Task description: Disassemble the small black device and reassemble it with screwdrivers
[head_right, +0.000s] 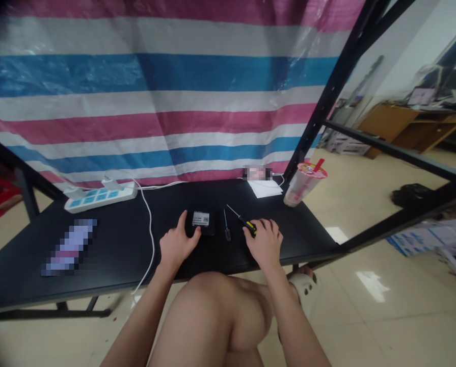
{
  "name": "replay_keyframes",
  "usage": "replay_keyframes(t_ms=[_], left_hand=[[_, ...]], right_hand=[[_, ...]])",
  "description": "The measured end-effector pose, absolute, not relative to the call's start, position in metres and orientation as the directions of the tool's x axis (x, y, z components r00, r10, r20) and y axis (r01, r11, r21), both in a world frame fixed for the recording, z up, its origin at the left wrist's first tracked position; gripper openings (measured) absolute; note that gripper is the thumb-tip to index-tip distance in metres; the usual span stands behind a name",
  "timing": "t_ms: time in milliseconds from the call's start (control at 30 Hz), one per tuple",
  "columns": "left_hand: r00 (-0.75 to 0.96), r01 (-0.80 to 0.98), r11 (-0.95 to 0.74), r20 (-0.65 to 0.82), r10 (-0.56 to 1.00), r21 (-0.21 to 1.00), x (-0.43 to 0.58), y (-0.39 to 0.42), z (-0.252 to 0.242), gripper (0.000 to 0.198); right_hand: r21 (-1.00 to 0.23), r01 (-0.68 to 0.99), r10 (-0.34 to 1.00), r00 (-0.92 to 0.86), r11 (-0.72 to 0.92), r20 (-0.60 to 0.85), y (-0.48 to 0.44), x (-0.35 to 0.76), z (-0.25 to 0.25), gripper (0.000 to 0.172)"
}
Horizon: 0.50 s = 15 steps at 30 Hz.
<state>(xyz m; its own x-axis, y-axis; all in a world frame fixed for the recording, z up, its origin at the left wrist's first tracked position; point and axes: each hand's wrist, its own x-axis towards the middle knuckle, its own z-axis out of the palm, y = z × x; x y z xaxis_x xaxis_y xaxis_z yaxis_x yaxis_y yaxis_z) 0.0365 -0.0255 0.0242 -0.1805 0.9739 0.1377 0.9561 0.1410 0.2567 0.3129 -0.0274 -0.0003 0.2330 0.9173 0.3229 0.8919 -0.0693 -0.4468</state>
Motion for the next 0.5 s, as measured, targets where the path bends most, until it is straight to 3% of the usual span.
replay_keyframes(t_ms=[100, 233, 333, 433, 467, 500], left_hand=[[-0.186, 0.953, 0.145, 0.136, 0.973, 0.265, 0.036, -0.026, 0.024, 0.083], [-0.189, 0.950, 0.150, 0.120, 0.975, 0.273, 0.036, -0.026, 0.024, 0.086], [-0.183, 0.955, 0.150, 0.106, 0.977, 0.257, 0.036, -0.026, 0.025, 0.086], [-0.182, 0.959, 0.155, 0.098, 0.978, 0.238, 0.037, -0.026, 0.026, 0.085], [-0.182, 0.960, 0.155, 0.098, 0.978, 0.234, 0.037, -0.026, 0.026, 0.085], [-0.181, 0.960, 0.154, 0.101, 0.978, 0.232, 0.037, -0.026, 0.026, 0.084]], right_hand=[[-0.589, 0.807, 0.917, 0.266, -0.043, 0.298, -0.024, 0.313, 0.000, 0.025], [-0.908, 0.407, 0.892, 0.365, 0.105, 0.267, -0.012, 0.310, 0.005, 0.033], [-0.958, 0.219, 0.867, 0.424, 0.183, 0.262, 0.004, 0.302, 0.017, 0.047], [-0.959, 0.050, 0.853, 0.447, 0.279, 0.271, 0.027, 0.283, 0.041, 0.044], [-0.948, -0.033, 0.861, 0.429, 0.317, 0.273, 0.034, 0.275, 0.051, 0.041], [-0.901, -0.235, 0.880, 0.404, 0.364, 0.250, 0.041, 0.266, 0.061, 0.038]])
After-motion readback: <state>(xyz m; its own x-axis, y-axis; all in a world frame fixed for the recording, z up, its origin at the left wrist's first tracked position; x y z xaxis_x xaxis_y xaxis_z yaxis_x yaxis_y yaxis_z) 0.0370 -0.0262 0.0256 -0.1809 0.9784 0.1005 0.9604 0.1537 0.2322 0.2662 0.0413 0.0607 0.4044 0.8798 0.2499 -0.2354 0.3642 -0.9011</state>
